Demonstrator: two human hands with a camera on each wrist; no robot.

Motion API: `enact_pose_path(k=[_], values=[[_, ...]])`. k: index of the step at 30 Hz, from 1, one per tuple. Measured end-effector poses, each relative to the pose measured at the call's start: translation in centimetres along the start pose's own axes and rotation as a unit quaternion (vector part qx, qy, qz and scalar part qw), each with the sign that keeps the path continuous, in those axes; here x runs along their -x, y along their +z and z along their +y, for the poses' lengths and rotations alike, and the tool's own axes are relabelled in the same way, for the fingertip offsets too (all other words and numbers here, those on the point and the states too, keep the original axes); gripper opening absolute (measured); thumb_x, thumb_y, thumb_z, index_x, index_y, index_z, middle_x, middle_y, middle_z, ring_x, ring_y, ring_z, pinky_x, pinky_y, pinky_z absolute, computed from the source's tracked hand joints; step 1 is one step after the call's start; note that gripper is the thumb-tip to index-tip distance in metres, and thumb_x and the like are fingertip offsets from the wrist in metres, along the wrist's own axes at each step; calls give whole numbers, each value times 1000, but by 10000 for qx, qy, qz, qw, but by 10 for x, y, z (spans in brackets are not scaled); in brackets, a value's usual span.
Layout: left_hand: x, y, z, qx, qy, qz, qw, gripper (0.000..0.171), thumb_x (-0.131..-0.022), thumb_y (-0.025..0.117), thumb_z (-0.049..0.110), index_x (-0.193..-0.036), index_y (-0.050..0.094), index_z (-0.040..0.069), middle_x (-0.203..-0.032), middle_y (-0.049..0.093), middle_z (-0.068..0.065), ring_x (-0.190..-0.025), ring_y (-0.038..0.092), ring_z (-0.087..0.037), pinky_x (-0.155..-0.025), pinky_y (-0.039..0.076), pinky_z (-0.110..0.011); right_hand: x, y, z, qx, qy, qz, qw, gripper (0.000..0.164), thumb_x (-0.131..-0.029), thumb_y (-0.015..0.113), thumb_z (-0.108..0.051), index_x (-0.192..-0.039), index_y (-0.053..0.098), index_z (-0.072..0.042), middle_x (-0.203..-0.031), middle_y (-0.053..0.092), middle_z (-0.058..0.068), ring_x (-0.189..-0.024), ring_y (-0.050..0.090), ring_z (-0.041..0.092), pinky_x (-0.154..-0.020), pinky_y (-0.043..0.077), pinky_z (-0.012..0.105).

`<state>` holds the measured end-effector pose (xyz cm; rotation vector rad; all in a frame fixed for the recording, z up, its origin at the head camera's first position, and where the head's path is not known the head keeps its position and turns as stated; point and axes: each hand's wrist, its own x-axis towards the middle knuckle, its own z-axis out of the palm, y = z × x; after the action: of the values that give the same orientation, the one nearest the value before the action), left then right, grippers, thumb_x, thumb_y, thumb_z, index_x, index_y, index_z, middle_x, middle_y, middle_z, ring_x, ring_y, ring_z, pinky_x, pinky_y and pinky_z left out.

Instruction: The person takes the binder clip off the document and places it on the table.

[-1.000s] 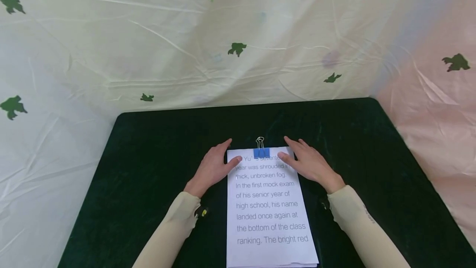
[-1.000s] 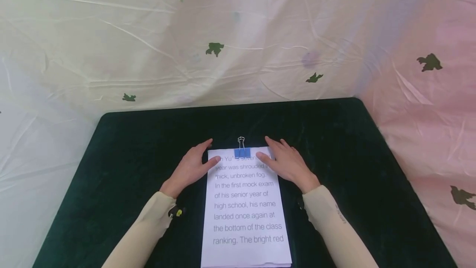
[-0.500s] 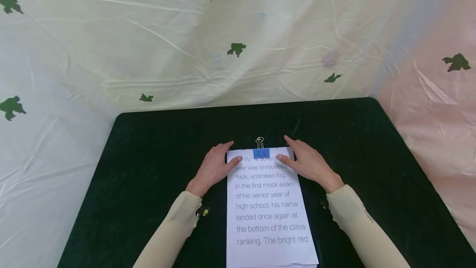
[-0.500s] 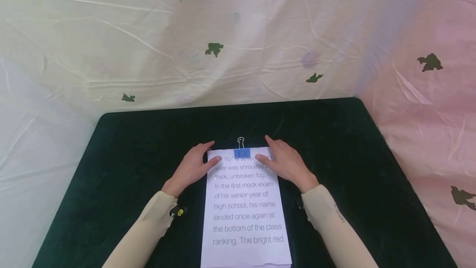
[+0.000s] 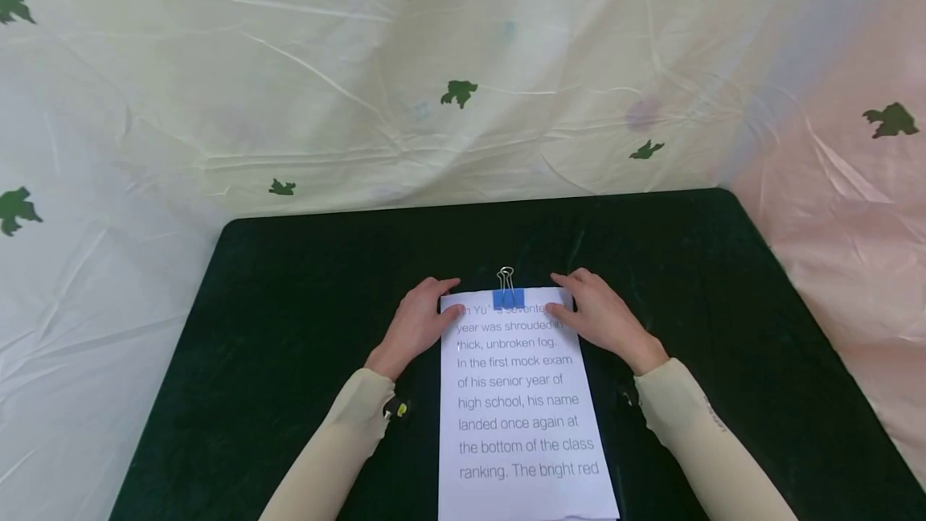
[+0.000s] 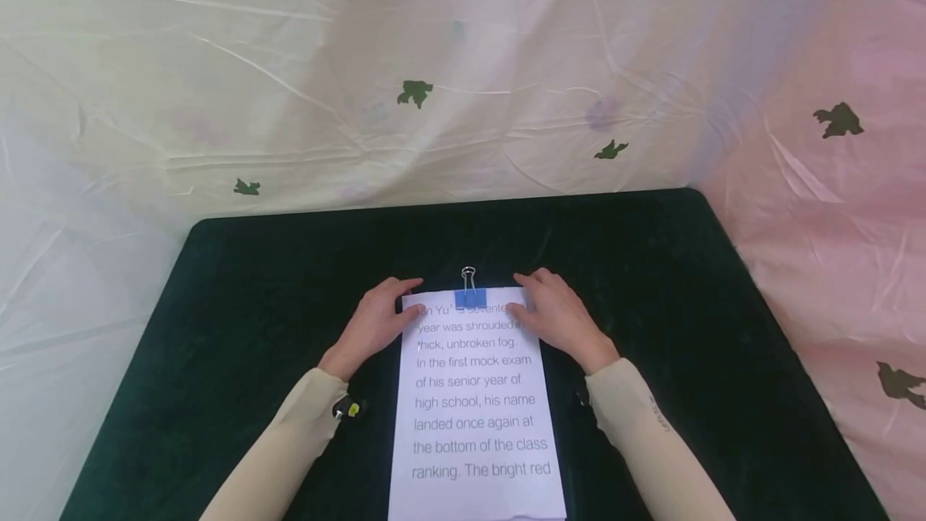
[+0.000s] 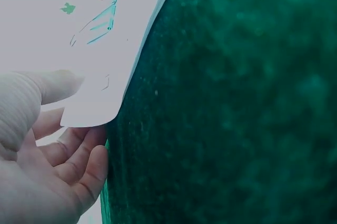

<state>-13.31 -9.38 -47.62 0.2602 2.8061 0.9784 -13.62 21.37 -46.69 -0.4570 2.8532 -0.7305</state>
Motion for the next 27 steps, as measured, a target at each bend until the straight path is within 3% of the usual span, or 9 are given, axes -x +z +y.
enact_pose_path(k=[11,18,27], values=[[6,0,1,-6,195,328,9993,25,-101,71,22,-123,76,14,-110,64,-4,-91,56,-18,-81,47,-37,3,0,-4,-376,-154,292,9987,28,-101,68,-14,-126,69,-2,-111,61,9,-94,55,22,-78,48,39],[8,-1,0,32,383,567,9976,19,-101,70,18,-118,78,14,-104,65,-2,-86,57,-17,-78,46,-35,5,-1,-6,-588,-216,446,9970,21,-102,65,-9,-122,70,-2,-112,62,9,-94,58,23,-80,50,40],[14,-2,-1,306,530,665,9959,21,-102,68,17,-121,77,13,-113,73,-4,-89,63,-16,-82,51,-34,9,-1,-6,-712,-378,627,9948,18,-102,65,-9,-119,71,-3,-111,62,9,-93,58,23,-79,50,40]])
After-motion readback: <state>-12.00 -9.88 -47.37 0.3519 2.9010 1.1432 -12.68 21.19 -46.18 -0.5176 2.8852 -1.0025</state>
